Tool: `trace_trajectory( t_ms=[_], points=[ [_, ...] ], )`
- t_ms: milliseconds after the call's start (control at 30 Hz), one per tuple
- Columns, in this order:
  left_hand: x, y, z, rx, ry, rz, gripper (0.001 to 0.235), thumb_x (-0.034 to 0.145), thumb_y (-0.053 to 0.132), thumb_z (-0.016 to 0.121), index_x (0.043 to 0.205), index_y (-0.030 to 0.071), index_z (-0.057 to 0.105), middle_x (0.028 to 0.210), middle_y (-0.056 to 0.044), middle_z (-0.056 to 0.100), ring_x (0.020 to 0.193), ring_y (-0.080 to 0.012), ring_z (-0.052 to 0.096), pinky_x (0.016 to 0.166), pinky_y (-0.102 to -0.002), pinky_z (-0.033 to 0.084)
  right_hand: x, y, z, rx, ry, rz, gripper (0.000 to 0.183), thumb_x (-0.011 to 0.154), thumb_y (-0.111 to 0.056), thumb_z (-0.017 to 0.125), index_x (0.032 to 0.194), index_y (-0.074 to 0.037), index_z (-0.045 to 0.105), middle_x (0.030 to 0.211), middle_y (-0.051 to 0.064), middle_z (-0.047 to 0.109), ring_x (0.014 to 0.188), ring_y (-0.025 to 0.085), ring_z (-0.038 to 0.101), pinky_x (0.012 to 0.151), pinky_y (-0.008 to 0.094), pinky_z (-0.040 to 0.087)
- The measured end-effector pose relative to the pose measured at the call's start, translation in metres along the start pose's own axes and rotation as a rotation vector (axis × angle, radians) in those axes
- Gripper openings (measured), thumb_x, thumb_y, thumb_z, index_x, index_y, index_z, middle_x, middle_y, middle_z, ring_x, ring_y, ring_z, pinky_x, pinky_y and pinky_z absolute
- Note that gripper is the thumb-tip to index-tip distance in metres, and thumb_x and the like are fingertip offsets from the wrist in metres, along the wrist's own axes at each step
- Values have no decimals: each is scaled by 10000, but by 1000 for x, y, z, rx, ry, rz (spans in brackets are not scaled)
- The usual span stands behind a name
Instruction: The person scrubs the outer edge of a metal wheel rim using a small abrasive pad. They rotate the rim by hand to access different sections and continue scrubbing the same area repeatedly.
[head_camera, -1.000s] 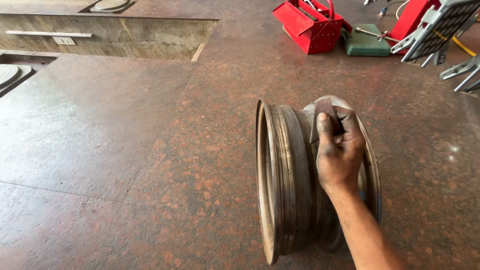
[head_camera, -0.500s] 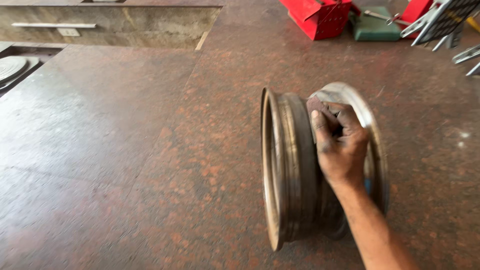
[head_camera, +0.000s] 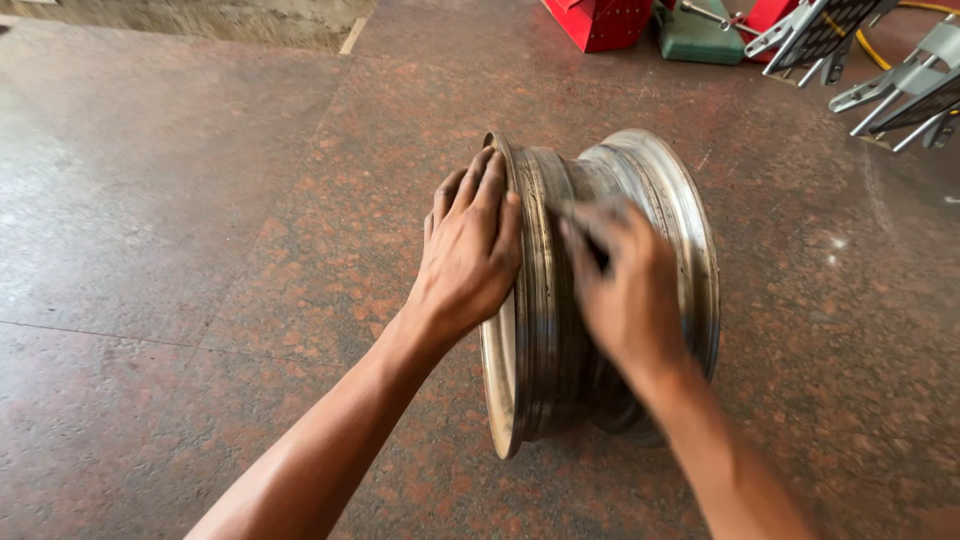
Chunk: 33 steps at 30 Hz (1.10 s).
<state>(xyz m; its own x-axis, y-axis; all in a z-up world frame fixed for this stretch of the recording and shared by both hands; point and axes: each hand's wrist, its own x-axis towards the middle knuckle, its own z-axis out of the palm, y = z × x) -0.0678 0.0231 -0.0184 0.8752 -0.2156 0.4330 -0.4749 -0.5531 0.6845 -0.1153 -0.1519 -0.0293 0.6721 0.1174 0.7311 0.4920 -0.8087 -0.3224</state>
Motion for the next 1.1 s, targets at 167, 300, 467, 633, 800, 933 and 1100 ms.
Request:
trace_trajectory(
  t_ms=[167,300,467,633,800,933,1100],
  points=[
    [5,-12,24,-160,5,-92,598,1081,342,282,1583,19,325,1691,-159,268,1565,-372,239,1258,-518,168,-64,-49,-7,-215,-6,-43,405,773,40,747,1177,7,739,1111,178,647,1039,322,652,915,338,600],
    [8,-21,29,-196,-16,-91,614,1074,337,291,1597,16,295,1729,-173,107,1562,-397,172,1237,-530,156,-56,-41,1,-189,-109,72,470,817,88,756,1280,45,690,1150,165,621,1092,279,600,959,363,555],
    [14,-22,36,-250,30,-12,608,1116,333,260,1618,-9,247,1727,-194,162,1591,-402,182,1271,-497,186,-38,-46,-3,-321,-122,-9,572,690,-7,785,1249,17,665,1162,192,635,1154,362,552,1040,528,446],
    [8,-14,26,-153,-8,-81,594,1079,320,303,1591,19,306,1693,-179,267,1537,-388,272,1225,-496,223,53,13,13,-212,-381,164,370,954,-52,706,1323,-58,679,1228,211,614,1111,340,601,988,450,521],
    [14,-9,23,-177,31,-91,595,1066,310,314,1568,-9,327,1667,-210,305,1509,-412,312,1210,-508,256,-12,-22,-10,-270,-171,-37,505,808,-8,707,1311,-23,669,1264,218,623,1198,373,580,1080,523,464],
    [8,-8,32,-179,33,-151,563,1102,309,330,1561,-18,340,1591,-283,393,1461,-445,395,1191,-521,321,2,13,1,-298,-251,-20,485,868,-70,662,1352,-47,693,1288,238,609,1211,418,533,1052,577,422],
    [-71,31,41,-47,321,26,605,1116,242,379,1630,-6,179,1400,-462,524,1014,-507,695,740,-449,650,79,73,43,-64,-371,50,298,1011,-194,580,1228,-82,750,1413,171,629,1373,399,493,1136,582,327]
  ],
)
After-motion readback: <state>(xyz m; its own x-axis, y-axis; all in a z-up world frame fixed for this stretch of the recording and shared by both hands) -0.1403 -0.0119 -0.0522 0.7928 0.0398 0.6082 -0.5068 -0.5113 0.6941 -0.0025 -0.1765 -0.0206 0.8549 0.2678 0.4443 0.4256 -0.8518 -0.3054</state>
